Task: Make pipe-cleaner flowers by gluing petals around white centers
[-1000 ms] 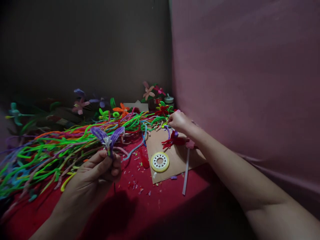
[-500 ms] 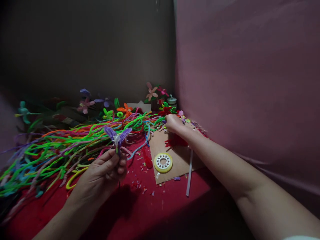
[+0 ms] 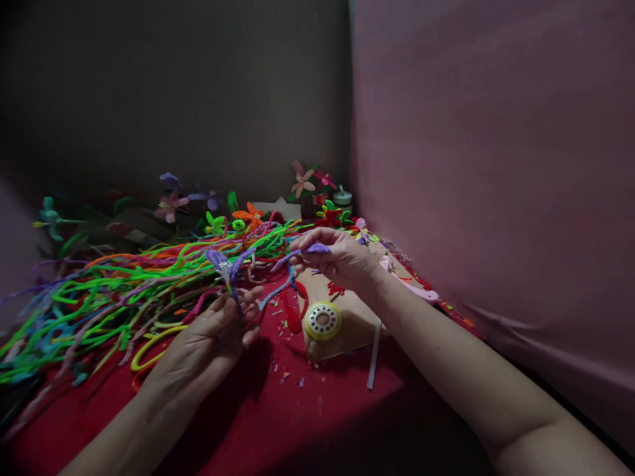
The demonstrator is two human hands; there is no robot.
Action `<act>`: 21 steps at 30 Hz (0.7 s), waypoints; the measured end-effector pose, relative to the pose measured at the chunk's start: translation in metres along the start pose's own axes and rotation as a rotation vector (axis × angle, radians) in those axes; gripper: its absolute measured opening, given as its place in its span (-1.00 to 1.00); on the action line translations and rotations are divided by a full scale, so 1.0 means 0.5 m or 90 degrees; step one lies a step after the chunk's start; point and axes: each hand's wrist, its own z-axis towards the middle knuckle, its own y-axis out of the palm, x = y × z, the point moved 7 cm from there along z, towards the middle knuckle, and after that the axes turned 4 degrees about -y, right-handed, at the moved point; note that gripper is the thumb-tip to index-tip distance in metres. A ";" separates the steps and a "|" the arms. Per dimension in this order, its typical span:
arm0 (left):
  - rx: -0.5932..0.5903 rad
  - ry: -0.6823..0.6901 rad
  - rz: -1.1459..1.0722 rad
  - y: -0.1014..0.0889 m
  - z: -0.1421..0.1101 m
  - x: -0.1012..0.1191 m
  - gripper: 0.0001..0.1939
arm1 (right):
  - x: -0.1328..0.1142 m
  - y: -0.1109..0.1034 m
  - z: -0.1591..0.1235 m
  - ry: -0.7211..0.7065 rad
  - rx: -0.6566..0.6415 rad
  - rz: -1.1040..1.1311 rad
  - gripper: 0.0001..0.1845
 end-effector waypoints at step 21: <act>-0.119 -0.042 0.118 0.030 -0.010 -0.033 -0.85 | 0.084 0.038 -0.060 0.188 -0.042 0.054 -0.77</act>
